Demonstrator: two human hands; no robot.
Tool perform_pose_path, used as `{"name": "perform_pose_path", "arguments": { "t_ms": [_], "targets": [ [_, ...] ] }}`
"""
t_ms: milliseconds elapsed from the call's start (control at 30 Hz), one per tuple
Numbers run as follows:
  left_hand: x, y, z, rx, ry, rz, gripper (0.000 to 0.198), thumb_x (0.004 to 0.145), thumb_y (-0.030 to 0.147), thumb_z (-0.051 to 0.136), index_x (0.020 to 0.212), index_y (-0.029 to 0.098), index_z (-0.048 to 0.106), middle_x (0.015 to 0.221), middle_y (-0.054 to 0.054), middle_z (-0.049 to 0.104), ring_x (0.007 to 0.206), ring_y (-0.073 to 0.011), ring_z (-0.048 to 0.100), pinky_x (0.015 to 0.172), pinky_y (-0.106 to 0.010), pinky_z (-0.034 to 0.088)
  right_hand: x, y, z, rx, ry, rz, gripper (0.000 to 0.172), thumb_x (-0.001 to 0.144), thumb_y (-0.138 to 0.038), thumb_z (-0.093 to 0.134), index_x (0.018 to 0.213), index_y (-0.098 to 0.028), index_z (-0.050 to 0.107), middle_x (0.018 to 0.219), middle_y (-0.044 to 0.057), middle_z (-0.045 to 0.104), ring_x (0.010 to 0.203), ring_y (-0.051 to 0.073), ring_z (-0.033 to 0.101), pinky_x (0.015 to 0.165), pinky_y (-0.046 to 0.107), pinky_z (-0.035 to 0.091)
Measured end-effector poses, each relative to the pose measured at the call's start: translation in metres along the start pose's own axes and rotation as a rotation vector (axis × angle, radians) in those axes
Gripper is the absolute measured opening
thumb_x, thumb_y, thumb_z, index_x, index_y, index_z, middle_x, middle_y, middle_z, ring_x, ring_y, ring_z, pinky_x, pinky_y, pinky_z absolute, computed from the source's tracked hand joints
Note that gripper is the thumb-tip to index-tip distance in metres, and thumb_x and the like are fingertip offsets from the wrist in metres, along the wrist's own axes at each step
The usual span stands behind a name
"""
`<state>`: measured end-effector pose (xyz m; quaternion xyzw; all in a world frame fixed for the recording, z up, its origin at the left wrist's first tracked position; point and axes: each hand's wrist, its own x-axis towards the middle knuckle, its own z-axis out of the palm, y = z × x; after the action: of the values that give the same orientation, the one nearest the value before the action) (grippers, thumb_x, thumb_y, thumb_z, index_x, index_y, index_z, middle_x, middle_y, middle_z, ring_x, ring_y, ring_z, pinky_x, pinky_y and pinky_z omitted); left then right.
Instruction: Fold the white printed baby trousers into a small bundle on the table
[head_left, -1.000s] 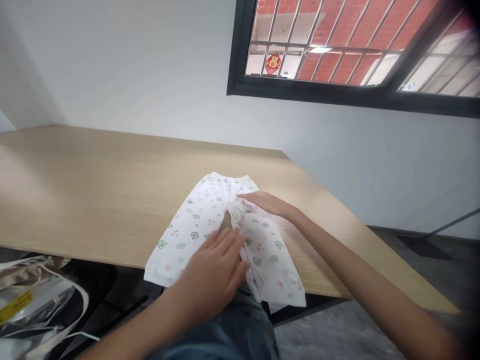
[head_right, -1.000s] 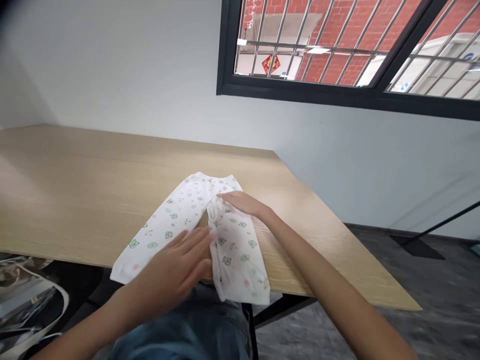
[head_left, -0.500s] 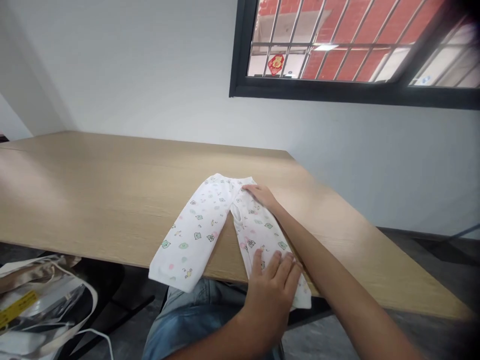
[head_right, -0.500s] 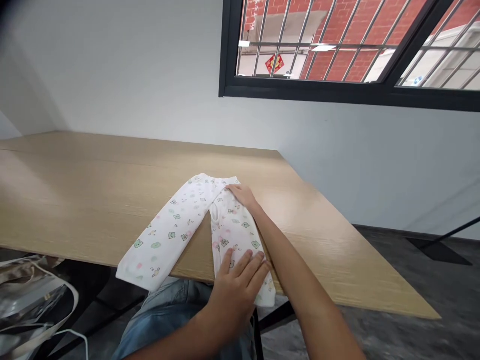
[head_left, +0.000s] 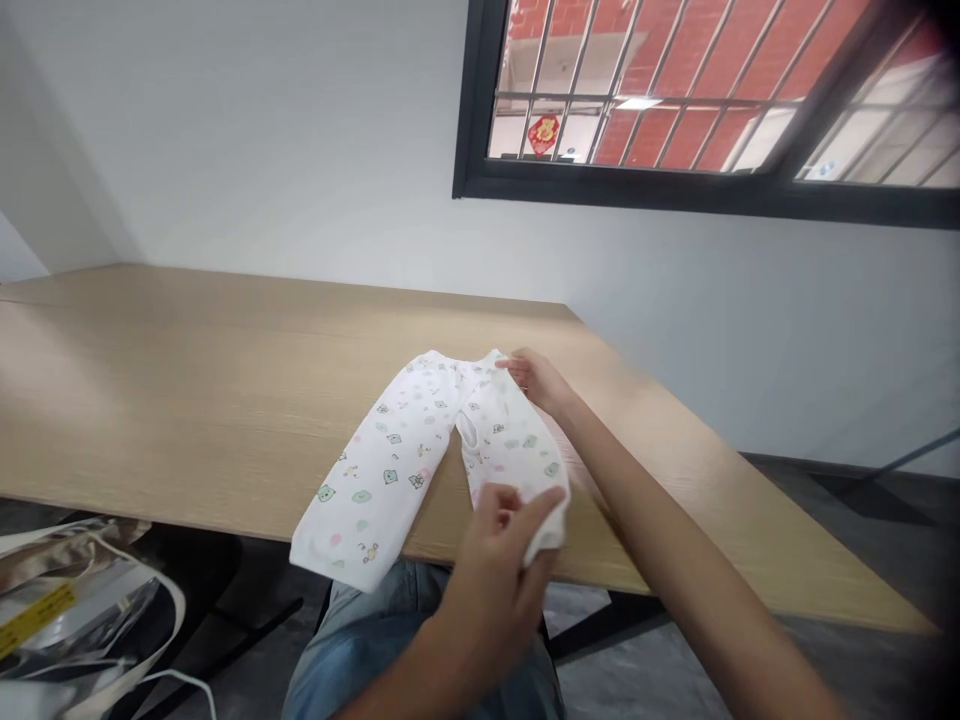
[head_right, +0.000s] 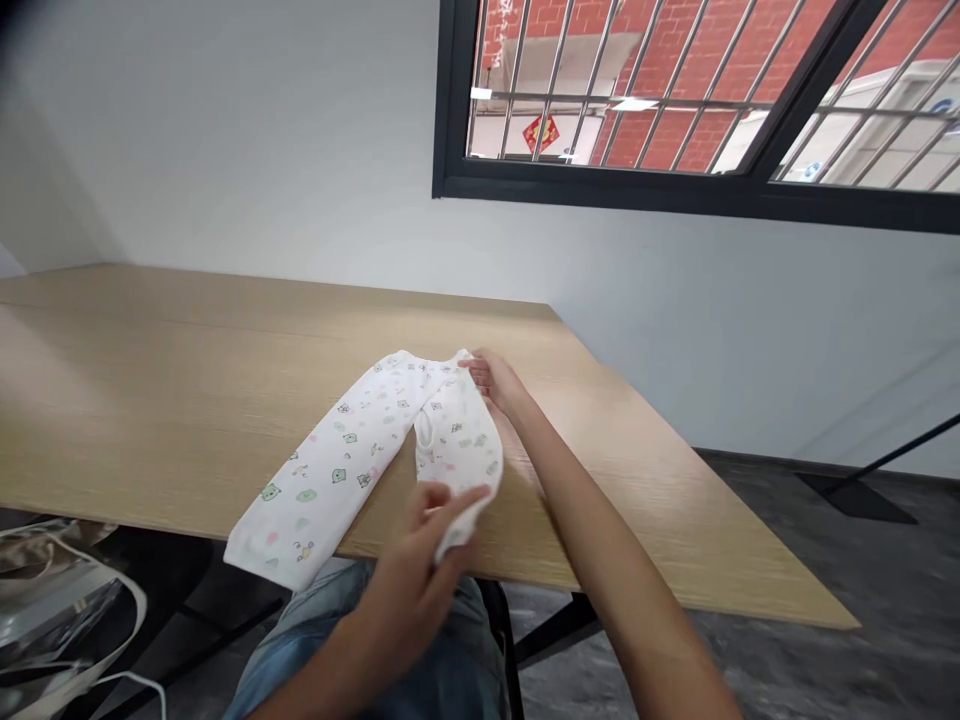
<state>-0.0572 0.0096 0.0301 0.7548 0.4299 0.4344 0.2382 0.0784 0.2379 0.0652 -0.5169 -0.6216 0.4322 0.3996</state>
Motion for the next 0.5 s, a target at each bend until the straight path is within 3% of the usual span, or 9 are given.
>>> {"name": "perform_pose_path", "arguments": {
  "t_ms": [100,167,233,300,400,500],
  "targets": [
    [-0.019,-0.004,-0.044,0.062,0.196,-0.151,0.038,0.091,0.029,0.034,0.127,0.026,0.046,0.11,-0.007,0.059,0.085,-0.0158,0.061,0.065,-0.024,0.053,0.002,-0.028,0.019,0.125,-0.079,-0.051,0.036,0.075,-0.043,0.036,0.086,-0.017,0.059,0.094,0.007,0.062,0.066,0.014,0.055,0.056,0.023,0.044],
    [-0.034,-0.013,-0.072,0.211,0.29,-0.342,0.04,0.09,0.035,0.036,0.128,0.025,0.044,0.109,-0.008,0.061,0.073,-0.0168,0.063,0.056,-0.026,0.051,0.003,-0.043,0.041,0.141,-0.17,-0.078,0.036,0.077,-0.044,0.035,0.093,-0.018,0.056,0.11,0.007,0.059,0.074,0.014,0.057,0.061,0.022,0.046],
    [-0.047,-0.025,-0.094,0.377,0.3,-0.556,0.045,0.09,0.037,0.036,0.133,0.022,0.037,0.092,-0.007,0.066,0.061,-0.0186,0.062,0.052,-0.029,0.049,0.004,-0.051,0.07,0.07,-0.25,-0.084,0.037,0.08,-0.045,0.034,0.098,-0.02,0.053,0.117,0.005,0.057,0.079,0.014,0.057,0.064,0.022,0.047],
    [-0.055,-0.038,-0.109,0.538,0.236,-0.673,0.049,0.09,0.033,0.034,0.137,0.02,0.03,0.078,-0.006,0.065,0.061,-0.0226,0.062,0.055,-0.033,0.048,0.006,-0.051,0.098,-0.042,-0.288,-0.069,0.035,0.082,-0.047,0.036,0.099,-0.022,0.054,0.119,0.003,0.057,0.083,0.015,0.058,0.067,0.024,0.047],
    [-0.061,-0.054,-0.116,0.785,0.14,-0.665,0.043,0.09,0.028,0.032,0.132,0.029,0.042,0.087,-0.01,0.061,0.076,-0.0286,0.061,0.059,-0.04,0.046,0.008,-0.041,0.128,-0.179,-0.33,-0.046,0.029,0.081,-0.045,0.046,0.09,-0.021,0.06,0.112,0.005,0.061,0.085,0.02,0.059,0.072,0.029,0.047],
    [-0.064,-0.06,-0.11,1.035,0.184,-0.534,0.031,0.087,0.031,0.041,0.109,0.036,0.063,0.101,-0.014,0.055,0.085,-0.0324,0.056,0.061,-0.045,0.043,0.006,-0.031,0.133,-0.323,-0.35,-0.092,0.025,0.083,-0.04,0.048,0.09,-0.022,0.063,0.104,0.005,0.064,0.086,0.02,0.058,0.076,0.029,0.047]
  ]
}}
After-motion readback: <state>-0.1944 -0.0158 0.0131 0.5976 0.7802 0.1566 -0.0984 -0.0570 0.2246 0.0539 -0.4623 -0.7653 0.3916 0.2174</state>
